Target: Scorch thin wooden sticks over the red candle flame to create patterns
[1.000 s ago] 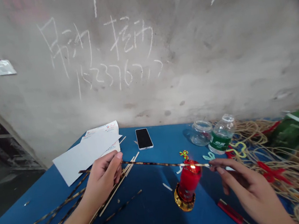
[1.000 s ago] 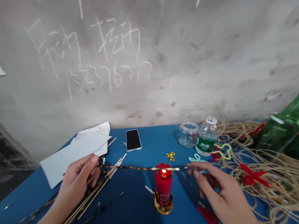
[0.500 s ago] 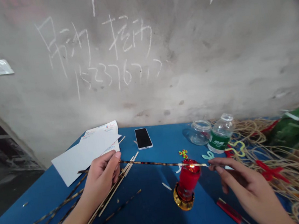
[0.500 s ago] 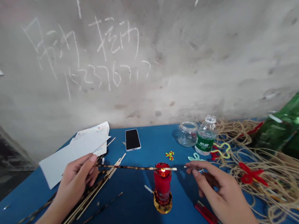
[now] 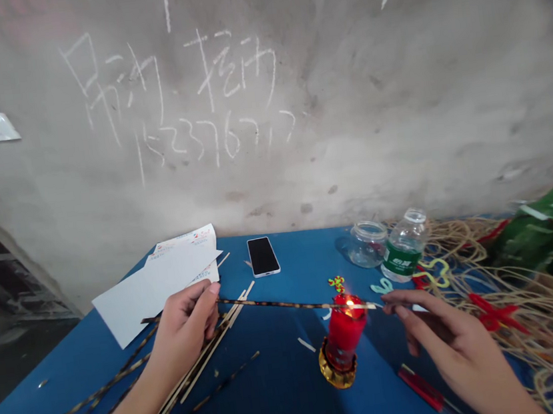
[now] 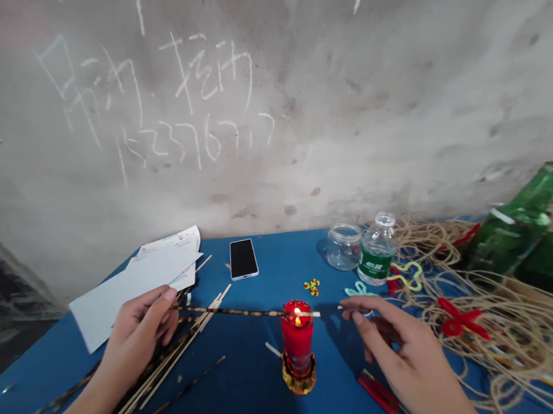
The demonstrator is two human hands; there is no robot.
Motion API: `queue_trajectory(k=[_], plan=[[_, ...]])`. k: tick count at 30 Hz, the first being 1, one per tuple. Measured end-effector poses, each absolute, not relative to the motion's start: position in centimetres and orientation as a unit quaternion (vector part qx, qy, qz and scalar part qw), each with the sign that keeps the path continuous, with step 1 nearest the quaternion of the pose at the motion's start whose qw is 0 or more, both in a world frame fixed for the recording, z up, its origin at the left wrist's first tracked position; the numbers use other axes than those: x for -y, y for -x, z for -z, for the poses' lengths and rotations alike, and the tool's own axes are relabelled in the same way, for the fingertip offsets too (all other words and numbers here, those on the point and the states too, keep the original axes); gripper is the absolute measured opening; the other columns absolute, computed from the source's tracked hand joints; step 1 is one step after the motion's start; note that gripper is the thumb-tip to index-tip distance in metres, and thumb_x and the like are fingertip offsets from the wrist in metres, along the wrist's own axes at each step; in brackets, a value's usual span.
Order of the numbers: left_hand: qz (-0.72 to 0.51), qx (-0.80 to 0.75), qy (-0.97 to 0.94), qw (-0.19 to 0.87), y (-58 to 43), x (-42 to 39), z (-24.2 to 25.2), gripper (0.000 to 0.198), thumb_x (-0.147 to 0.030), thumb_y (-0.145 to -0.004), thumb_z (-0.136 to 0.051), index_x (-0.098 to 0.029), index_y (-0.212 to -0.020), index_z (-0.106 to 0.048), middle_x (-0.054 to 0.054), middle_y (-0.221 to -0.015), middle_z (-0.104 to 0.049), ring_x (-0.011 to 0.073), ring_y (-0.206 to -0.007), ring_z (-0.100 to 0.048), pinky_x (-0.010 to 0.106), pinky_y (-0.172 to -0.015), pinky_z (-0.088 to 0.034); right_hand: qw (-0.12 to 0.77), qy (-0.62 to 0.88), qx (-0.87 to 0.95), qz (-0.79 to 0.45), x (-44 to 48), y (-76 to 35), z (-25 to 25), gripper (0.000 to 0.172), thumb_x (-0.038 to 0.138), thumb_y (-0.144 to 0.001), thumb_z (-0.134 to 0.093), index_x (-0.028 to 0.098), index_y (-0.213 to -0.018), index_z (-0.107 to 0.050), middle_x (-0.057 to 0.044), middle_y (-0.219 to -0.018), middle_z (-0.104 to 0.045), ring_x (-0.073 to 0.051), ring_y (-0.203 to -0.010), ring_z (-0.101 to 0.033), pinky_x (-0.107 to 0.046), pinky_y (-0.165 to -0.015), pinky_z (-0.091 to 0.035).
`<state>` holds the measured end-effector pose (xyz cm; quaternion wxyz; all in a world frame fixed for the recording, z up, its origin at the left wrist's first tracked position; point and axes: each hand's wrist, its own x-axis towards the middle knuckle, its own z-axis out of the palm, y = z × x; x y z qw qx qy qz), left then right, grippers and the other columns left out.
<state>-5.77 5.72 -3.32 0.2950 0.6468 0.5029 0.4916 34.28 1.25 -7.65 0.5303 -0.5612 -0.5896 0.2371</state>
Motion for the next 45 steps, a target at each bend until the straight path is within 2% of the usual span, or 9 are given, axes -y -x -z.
queue_trajectory(k=[7,15,19,23,33,45], plan=[[-0.508,-0.497,-0.629,0.314,6.3,-6.4,4.0,0.057,-0.056,-0.114,-0.056,-0.023,-0.069,-0.048,-0.007,-0.054,-0.046,0.0112,-0.050,-0.045,0.029,-0.053,-0.032,0.507,0.540,0.634,-0.222,-2.1,-35.8,8.8,0.036,0.057,-0.108,-0.068,0.028,-0.124,-0.082,-0.004,-0.092,-0.081,-0.015,-0.057,-0.069,-0.024,-0.056,-0.061],[-0.529,-0.491,-0.612,0.323,7.0,-6.9,4.3,0.056,-0.057,-0.112,-0.060,-0.024,-0.068,-0.048,-0.007,-0.057,-0.043,0.0131,-0.051,-0.046,0.029,-0.052,-0.038,0.510,0.539,0.632,-0.222,-2.0,-35.7,8.6,0.037,0.058,-0.107,-0.068,0.027,-0.123,-0.081,-0.006,-0.100,-0.083,-0.015,-0.056,-0.069,-0.025,-0.055,-0.061],[-0.532,-0.492,-0.610,0.321,7.0,-6.9,3.9,0.057,-0.055,-0.112,-0.060,-0.024,-0.066,-0.047,-0.006,-0.056,-0.043,0.0141,-0.051,-0.045,0.031,-0.053,-0.037,0.510,0.538,0.634,-0.220,-2.0,-35.8,8.6,0.036,0.057,-0.107,-0.068,0.027,-0.123,-0.082,-0.006,-0.098,-0.082,-0.015,-0.056,-0.069,-0.024,-0.055,-0.061],[-0.527,-0.496,-0.613,0.316,7.0,-6.7,3.6,0.056,-0.052,-0.113,-0.059,-0.024,-0.066,-0.047,-0.006,-0.055,-0.044,0.0140,-0.050,-0.045,0.032,-0.055,-0.035,0.527,0.546,0.610,-0.230,-1.6,-34.9,7.8,0.038,0.059,-0.105,-0.071,0.026,-0.120,-0.083,-0.004,-0.086,-0.079,-0.017,-0.057,-0.067,-0.026,-0.055,-0.060],[-0.518,-0.505,-0.621,0.302,7.1,-6.5,3.4,0.056,-0.049,-0.114,-0.056,-0.024,-0.065,-0.046,-0.006,-0.054,-0.045,0.0140,-0.050,-0.046,0.032,-0.058,-0.036,0.534,0.551,0.596,-0.237,-1.4,-34.4,7.3,0.036,0.058,-0.104,-0.071,0.027,-0.117,-0.083,-0.005,-0.095,-0.081,-0.016,-0.057,-0.066,-0.027,-0.055,-0.059],[-0.530,-0.500,-0.611,0.311,7.5,-6.9,4.0,0.055,-0.049,-0.115,-0.057,-0.024,-0.067,-0.046,-0.006,-0.056,-0.043,0.0135,-0.051,-0.044,0.031,-0.056,-0.036,0.553,0.558,0.576,-0.225,-0.9,-33.3,6.6,0.038,0.059,-0.102,-0.071,0.026,-0.112,-0.084,-0.005,-0.091,-0.081,-0.016,-0.055,-0.064,-0.027,-0.052,-0.058]])
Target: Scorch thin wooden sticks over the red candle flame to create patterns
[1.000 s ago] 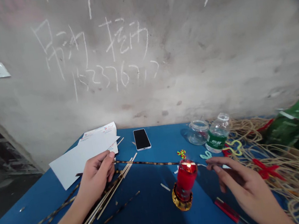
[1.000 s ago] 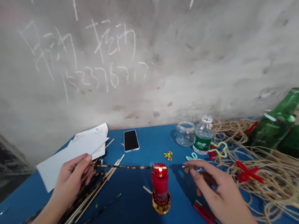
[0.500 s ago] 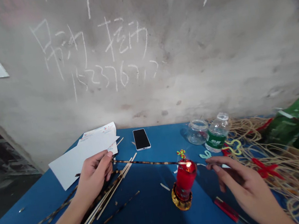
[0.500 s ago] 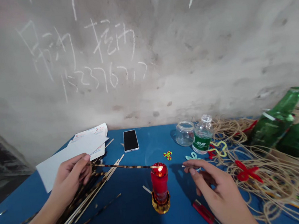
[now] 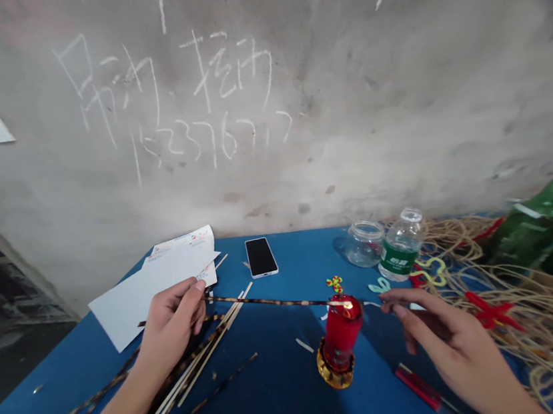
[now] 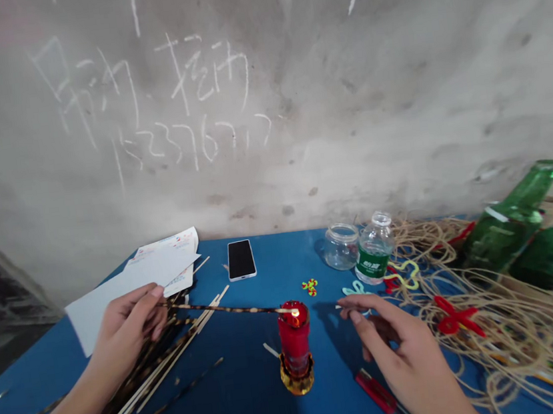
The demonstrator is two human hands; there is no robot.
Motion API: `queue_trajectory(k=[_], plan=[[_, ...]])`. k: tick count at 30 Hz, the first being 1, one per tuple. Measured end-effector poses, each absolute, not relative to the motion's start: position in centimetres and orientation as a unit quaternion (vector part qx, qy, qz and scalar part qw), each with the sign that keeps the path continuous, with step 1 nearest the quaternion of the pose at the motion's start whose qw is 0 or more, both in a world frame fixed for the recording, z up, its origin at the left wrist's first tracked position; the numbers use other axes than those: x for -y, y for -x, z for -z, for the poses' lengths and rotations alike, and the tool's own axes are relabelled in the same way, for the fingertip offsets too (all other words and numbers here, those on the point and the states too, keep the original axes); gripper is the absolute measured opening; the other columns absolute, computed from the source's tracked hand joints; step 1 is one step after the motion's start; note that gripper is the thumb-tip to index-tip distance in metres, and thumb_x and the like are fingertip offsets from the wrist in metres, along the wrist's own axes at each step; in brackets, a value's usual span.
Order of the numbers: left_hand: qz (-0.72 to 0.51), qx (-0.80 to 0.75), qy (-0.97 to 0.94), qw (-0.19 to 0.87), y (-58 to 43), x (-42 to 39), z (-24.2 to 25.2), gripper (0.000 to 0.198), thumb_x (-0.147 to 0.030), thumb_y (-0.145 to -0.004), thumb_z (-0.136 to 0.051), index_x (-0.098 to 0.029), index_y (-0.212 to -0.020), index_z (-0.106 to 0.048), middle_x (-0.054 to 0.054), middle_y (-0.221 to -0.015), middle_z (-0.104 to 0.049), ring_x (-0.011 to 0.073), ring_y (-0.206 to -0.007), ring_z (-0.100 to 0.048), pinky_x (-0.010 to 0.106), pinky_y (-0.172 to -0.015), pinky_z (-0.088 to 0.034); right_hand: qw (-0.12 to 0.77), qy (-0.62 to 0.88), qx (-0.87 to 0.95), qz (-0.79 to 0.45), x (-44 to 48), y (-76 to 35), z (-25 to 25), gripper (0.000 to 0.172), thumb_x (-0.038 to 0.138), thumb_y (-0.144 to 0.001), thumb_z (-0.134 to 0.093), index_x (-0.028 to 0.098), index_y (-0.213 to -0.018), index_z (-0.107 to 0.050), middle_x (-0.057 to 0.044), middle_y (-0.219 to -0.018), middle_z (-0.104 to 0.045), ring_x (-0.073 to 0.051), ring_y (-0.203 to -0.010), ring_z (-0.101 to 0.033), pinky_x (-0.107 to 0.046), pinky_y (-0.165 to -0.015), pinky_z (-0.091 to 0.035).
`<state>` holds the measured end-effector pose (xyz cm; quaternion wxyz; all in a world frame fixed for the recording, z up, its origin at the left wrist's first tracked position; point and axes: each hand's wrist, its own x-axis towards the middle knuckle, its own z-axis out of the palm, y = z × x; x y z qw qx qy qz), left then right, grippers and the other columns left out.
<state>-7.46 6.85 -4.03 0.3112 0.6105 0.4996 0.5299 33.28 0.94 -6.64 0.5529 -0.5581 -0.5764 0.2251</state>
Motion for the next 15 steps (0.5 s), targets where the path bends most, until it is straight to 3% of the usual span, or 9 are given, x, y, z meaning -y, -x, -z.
queue_trajectory(k=[15], plan=[[-0.530,-0.500,-0.609,0.315,7.5,-6.8,3.9,0.053,-0.050,-0.114,-0.057,-0.024,-0.068,-0.049,-0.005,-0.056,-0.043,0.0142,-0.052,-0.043,0.030,-0.054,-0.038,0.533,0.547,0.600,-0.237,-1.4,-34.5,7.4,0.038,0.060,-0.102,-0.073,0.027,-0.118,-0.084,-0.005,-0.091,-0.082,-0.017,-0.055,-0.067,-0.026,-0.053,-0.059]])
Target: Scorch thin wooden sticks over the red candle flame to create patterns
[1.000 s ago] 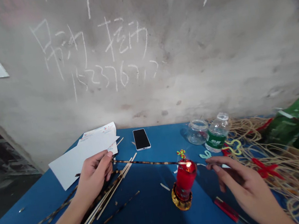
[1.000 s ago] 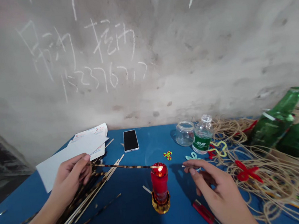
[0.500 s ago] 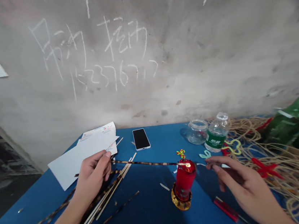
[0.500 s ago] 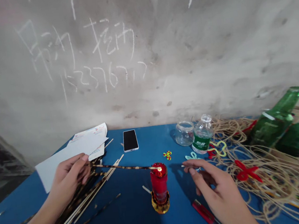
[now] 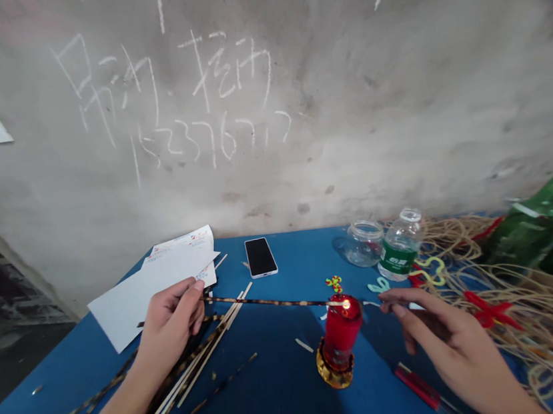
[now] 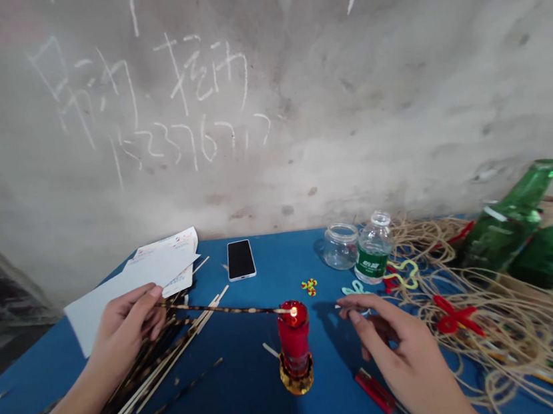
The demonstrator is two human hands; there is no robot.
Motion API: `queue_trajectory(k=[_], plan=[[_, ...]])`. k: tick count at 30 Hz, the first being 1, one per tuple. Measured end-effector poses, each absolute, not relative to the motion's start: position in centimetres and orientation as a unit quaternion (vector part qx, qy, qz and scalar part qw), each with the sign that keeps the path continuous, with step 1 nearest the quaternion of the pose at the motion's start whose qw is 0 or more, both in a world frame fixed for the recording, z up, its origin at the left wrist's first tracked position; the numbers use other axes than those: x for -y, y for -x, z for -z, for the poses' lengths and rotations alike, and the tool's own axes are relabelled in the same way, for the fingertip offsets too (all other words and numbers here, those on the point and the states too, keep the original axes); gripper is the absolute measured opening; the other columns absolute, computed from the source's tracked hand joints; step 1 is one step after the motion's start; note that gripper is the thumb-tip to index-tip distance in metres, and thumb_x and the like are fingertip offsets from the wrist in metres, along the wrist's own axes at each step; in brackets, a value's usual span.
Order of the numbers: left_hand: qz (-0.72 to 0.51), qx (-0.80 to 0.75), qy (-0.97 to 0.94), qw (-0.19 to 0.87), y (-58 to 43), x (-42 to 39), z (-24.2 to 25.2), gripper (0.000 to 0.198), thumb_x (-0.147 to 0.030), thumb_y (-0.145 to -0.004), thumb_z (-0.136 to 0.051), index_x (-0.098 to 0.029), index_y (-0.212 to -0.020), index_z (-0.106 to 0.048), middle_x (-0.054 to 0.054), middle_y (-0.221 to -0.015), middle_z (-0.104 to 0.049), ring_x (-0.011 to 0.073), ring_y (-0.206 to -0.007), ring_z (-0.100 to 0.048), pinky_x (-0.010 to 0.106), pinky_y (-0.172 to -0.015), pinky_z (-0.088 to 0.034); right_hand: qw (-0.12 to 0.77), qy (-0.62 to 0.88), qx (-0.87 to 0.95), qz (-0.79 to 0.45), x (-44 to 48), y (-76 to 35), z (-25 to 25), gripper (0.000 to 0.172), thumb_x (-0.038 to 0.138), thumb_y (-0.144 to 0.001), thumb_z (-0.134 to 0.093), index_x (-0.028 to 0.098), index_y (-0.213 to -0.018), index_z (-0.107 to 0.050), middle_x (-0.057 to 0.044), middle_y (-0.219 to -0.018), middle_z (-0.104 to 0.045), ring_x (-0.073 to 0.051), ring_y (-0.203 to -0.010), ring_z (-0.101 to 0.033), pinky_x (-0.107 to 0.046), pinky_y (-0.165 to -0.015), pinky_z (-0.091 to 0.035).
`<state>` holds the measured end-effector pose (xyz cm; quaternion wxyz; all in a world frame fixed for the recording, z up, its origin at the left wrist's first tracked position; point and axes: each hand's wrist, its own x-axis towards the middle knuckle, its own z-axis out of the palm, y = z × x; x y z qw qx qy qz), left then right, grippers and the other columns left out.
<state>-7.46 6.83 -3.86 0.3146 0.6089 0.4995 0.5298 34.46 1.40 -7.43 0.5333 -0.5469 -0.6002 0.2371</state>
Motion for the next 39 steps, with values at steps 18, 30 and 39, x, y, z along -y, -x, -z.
queue_trajectory(k=[18,30,39], plan=[[-0.529,-0.492,-0.611,0.323,7.1,-6.7,3.4,0.050,-0.046,-0.112,-0.059,-0.023,-0.069,-0.047,-0.007,-0.058,-0.043,0.0113,-0.051,-0.048,0.028,-0.056,-0.035,0.521,0.540,0.618,-0.234,-1.7,-35.2,7.9,0.036,0.057,-0.105,-0.070,0.027,-0.120,-0.082,-0.006,-0.099,-0.084,-0.016,-0.056,-0.069,-0.026,-0.055,-0.062],[-0.508,-0.503,-0.638,0.287,6.6,-6.4,2.9,0.049,-0.050,-0.115,-0.055,-0.024,-0.074,-0.052,-0.007,-0.056,-0.049,0.0125,-0.052,-0.047,0.029,-0.061,-0.037,0.499,0.544,0.636,-0.227,-1.9,-35.7,8.4,0.035,0.056,-0.109,-0.066,0.029,-0.124,-0.081,-0.003,-0.091,-0.082,-0.016,-0.059,-0.070,-0.025,-0.058,-0.061],[-0.499,-0.513,-0.640,0.280,6.3,-6.2,2.8,0.051,-0.057,-0.113,-0.055,-0.024,-0.074,-0.051,-0.007,-0.055,-0.049,0.0131,-0.052,-0.046,0.029,-0.059,-0.035,0.501,0.530,0.650,-0.215,-1.9,-35.7,8.0,0.035,0.055,-0.109,-0.066,0.027,-0.124,-0.081,-0.005,-0.095,-0.084,-0.015,-0.056,-0.070,-0.024,-0.055,-0.061]])
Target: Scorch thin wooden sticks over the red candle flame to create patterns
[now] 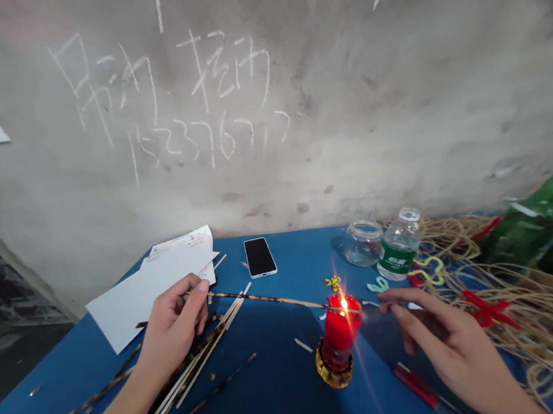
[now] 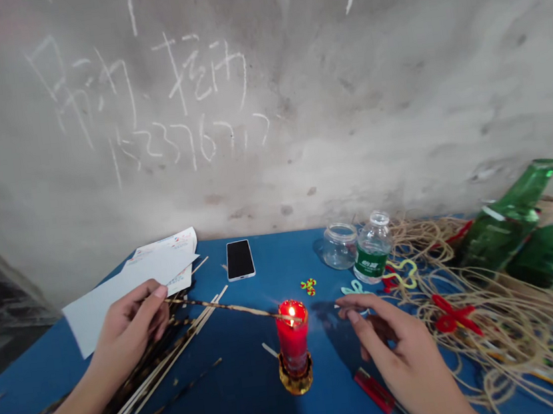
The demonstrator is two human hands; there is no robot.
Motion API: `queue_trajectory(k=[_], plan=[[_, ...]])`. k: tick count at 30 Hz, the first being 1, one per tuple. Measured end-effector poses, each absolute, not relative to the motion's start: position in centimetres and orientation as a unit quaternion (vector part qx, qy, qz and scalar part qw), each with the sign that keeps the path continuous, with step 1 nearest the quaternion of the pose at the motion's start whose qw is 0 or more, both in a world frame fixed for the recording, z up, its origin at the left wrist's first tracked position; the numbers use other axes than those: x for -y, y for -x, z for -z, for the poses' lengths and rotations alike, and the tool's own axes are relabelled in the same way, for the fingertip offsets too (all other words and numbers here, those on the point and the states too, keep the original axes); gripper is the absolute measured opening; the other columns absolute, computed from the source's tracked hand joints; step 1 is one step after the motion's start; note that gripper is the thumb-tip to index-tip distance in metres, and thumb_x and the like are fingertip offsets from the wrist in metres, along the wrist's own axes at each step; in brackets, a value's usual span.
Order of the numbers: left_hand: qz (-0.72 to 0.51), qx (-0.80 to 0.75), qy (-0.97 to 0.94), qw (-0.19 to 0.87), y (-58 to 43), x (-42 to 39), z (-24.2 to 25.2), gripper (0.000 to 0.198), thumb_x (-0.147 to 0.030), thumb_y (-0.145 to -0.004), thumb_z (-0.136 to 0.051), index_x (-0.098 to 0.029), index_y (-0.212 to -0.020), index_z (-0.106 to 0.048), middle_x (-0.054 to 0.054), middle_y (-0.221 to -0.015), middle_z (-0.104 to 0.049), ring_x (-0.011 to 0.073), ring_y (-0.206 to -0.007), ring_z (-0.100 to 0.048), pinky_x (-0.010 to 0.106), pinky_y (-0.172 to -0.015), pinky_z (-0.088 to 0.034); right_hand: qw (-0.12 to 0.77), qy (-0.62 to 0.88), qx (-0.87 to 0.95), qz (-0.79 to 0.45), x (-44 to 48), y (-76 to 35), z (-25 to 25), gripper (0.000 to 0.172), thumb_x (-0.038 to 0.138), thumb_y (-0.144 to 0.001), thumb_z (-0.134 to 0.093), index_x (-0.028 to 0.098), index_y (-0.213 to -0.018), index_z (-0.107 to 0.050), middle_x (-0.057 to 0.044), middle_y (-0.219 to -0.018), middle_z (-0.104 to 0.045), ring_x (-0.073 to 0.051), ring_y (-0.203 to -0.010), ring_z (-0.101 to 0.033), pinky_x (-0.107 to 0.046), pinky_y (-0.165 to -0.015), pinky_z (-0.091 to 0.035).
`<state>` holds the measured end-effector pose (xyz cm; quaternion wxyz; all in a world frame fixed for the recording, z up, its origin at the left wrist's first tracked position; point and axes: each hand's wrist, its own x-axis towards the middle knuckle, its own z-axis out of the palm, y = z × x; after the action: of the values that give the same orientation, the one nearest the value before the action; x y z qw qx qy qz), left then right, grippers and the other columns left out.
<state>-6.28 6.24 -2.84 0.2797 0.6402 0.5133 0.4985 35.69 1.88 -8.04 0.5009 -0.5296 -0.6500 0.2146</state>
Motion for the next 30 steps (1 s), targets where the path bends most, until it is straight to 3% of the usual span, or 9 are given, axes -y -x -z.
queue_trajectory(k=[22,30], plan=[[-0.482,-0.497,-0.663,0.285,6.23,-5.99,3.09,0.049,-0.064,-0.111,-0.058,-0.023,-0.084,-0.060,-0.008,-0.059,-0.052,0.0116,-0.054,-0.046,0.025,-0.058,-0.035,0.503,0.533,0.643,-0.223,-1.91,-35.48,7.73,0.039,0.058,-0.108,-0.066,0.024,-0.122,-0.081,-0.008,-0.099,-0.084,-0.016,-0.055,-0.070,-0.025,-0.054,-0.063],[-0.469,-0.504,-0.648,0.327,5.96,-5.92,2.87,0.050,-0.072,-0.098,-0.074,-0.022,-0.099,-0.072,-0.005,-0.063,-0.057,0.0127,-0.054,-0.055,0.022,-0.053,-0.043,0.504,0.539,0.639,-0.218,-1.82,-35.58,7.71,0.037,0.056,-0.107,-0.067,0.025,-0.121,-0.081,-0.008,-0.099,-0.085,-0.016,-0.054,-0.071,-0.025,-0.054,-0.063]])
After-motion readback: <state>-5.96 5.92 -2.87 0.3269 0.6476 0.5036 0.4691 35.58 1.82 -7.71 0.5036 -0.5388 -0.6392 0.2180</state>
